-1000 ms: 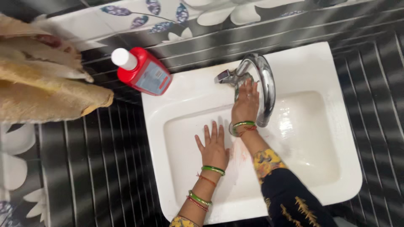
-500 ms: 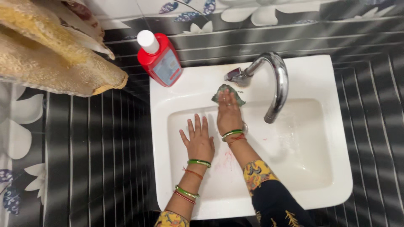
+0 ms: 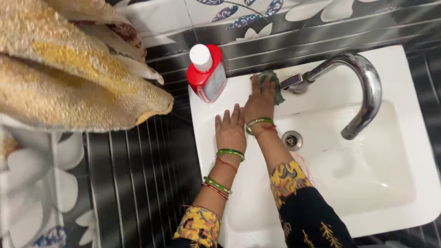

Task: The person cleans a bathroom sink by applying a cleaning liquid from a bottle and scrubbing the surfaces and the faucet with a sponge.

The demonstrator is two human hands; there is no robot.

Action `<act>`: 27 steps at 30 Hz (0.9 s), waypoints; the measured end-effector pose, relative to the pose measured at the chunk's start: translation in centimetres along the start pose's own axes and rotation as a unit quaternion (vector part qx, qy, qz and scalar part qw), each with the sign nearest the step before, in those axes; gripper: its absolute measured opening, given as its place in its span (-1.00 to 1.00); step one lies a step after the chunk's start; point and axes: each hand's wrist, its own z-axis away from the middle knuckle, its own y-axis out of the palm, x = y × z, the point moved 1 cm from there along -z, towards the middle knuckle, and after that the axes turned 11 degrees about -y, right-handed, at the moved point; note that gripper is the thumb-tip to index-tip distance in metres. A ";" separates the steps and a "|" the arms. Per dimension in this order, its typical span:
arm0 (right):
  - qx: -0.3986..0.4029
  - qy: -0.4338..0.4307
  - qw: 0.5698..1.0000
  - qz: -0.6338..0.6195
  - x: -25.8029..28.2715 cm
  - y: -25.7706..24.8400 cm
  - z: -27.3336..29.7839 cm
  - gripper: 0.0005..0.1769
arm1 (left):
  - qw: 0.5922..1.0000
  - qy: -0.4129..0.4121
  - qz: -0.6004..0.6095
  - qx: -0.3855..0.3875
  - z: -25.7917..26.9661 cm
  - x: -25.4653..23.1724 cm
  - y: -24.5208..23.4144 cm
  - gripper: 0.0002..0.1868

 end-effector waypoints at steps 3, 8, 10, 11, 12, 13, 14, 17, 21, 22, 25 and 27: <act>0.066 -0.014 0.997 0.035 -1.6 2.2 -1.0 -0.34 | 1.000 0.015 0.018 0.003 0.3 0.6 -0.5 -0.40; -0.025 0.185 0.981 -0.044 -3.4 3.5 -6.3 -0.31 | 1.000 0.025 0.005 0.000 0.0 0.7 -1.5 -0.35; -0.018 0.239 0.971 -0.010 -2.6 3.3 -7.0 -0.31 | 1.000 0.020 0.007 0.009 0.0 0.6 -1.4 -0.36; -0.035 0.197 0.980 -0.011 -2.1 2.9 -6.6 -0.31 | 1.000 0.017 0.006 0.011 -0.1 0.7 -1.4 -0.37; -0.052 0.154 0.987 -0.012 -1.4 2.3 -5.3 -0.31 | 1.000 0.016 0.006 0.017 -0.1 0.7 -1.5 -0.37; -0.070 0.110 0.991 -0.012 -0.8 1.6 -3.9 -0.31 | 1.000 0.014 0.006 0.022 -0.2 0.5 -1.5 -0.37; -0.057 0.017 0.998 -0.001 -0.3 0.6 -1.5 -0.30 | 1.000 0.013 0.006 0.027 -0.3 0.5 -1.6 -0.37; -0.009 -0.137 0.990 -0.036 -2.4 -4.1 4.0 -0.41 | 0.998 0.007 -0.032 0.047 0.0 0.2 -2.0 -0.30; -0.001 -0.149 0.988 -0.046 -8.8 -10.9 5.4 -0.37 | 0.997 -0.012 -0.031 0.073 -0.2 -1.0 -3.3 -0.19; 0.008 -0.146 0.988 -0.047 -9.2 -11.2 5.0 -0.39 | 0.995 -0.015 -0.034 0.095 -0.3 -1.5 -3.6 -0.15; 0.020 -0.171 0.983 -0.059 -10.2 -12.5 4.4 -0.48 | 0.995 -0.024 -0.031 0.091 -0.8 -2.7 -4.0 -0.13; -0.010 -0.227 0.971 -0.074 -10.3 -12.3 4.5 -0.52 | 0.996 -0.031 -0.024 0.085 -0.9 -3.0 -4.1 -0.14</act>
